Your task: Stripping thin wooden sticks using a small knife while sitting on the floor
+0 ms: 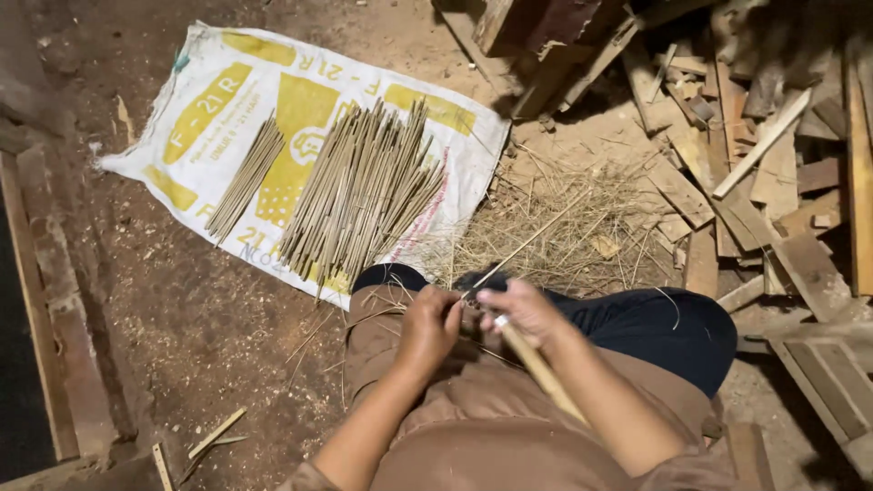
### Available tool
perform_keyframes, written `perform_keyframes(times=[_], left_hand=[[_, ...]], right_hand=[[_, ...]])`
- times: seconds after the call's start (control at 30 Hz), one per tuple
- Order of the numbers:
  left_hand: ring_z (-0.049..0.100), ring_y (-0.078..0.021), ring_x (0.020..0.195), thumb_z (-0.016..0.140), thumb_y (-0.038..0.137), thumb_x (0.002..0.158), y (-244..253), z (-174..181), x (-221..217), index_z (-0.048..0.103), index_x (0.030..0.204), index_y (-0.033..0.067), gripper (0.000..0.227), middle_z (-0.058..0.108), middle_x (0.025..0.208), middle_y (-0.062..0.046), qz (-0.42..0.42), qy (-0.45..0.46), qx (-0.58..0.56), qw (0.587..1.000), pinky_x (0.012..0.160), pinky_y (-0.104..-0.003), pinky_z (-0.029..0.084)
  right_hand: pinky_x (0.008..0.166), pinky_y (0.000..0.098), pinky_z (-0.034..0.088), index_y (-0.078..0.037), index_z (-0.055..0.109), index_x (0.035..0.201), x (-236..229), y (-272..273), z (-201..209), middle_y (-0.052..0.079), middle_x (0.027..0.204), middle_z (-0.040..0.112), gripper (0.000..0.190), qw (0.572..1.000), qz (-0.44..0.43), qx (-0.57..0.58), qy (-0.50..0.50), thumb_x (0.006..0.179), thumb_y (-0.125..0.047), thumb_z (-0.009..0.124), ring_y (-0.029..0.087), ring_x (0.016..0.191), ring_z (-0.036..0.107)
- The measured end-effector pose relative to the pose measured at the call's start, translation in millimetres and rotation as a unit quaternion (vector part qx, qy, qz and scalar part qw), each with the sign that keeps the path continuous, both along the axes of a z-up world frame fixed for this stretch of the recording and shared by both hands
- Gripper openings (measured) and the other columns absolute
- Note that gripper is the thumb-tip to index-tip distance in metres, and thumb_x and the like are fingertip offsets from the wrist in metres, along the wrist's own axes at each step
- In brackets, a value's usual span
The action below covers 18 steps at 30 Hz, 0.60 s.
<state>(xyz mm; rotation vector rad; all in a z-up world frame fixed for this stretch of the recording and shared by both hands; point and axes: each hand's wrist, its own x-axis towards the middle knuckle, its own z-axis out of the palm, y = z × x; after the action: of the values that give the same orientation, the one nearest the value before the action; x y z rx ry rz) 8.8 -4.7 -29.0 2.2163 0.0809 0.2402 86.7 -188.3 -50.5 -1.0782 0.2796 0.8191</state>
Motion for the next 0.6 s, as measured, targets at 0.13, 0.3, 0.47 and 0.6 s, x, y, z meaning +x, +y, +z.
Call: perform_keyframes(times=[0.13, 0.3, 0.47, 0.6], left_hand=[[0.068, -0.0344, 0.084, 0.074, 0.015, 0.089, 2, -8, -7, 0.075, 0.093, 0.0084, 0.008, 0.065, 0.081, -0.012, -0.012, -0.009, 0.006, 1.0, 0.075, -0.043, 0.055], [0.069, -0.0399, 0.085, 0.073, 0.01, 0.088, 34, -17, -44, 0.076, 0.091, 0.0056, 0.006, 0.068, 0.08, -0.017, -0.053, 0.026, -0.05, 0.997, 0.076, -0.046, 0.055], [0.072, -0.0372, 0.085, 0.073, 0.013, 0.089, 28, 8, -53, 0.079, 0.092, 0.0065, 0.009, 0.072, 0.08, -0.016, -0.025, 0.058, -0.096, 0.993, 0.075, -0.042, 0.056], [0.069, -0.0419, 0.08, 0.073, 0.01, 0.089, -2, 6, -27, 0.078, 0.09, 0.0045, 0.008, 0.07, 0.078, -0.021, 0.003, 0.052, -0.118, 0.992, 0.072, -0.046, 0.054]], right_hand=[[0.034, 0.0392, 0.057, 0.007, 0.065, 0.1, 21, -23, -5, 0.032, 0.082, 0.072, 0.014, 1.0, 0.022, 0.017, 0.002, 0.088, 0.005, 0.073, 0.033, 0.048, 0.071], [0.038, 0.0375, 0.06, -0.005, 0.067, 0.101, 71, -97, 37, 0.022, 0.086, 0.075, 0.013, 0.995, -0.082, 0.004, -0.053, 0.09, 0.001, 0.071, 0.029, 0.05, 0.072], [0.043, 0.0092, 0.049, -0.014, 0.065, 0.103, 102, -151, 53, 0.012, 0.111, 0.076, 0.008, 0.99, -0.121, 0.0, -0.07, 0.096, -0.009, 0.064, 0.0, 0.053, 0.061], [0.039, 0.0358, 0.06, -0.005, 0.067, 0.092, 35, -59, 17, 0.024, 0.084, 0.074, 0.012, 0.999, -0.045, -0.003, -0.024, 0.089, -0.008, 0.078, 0.029, 0.051, 0.072]])
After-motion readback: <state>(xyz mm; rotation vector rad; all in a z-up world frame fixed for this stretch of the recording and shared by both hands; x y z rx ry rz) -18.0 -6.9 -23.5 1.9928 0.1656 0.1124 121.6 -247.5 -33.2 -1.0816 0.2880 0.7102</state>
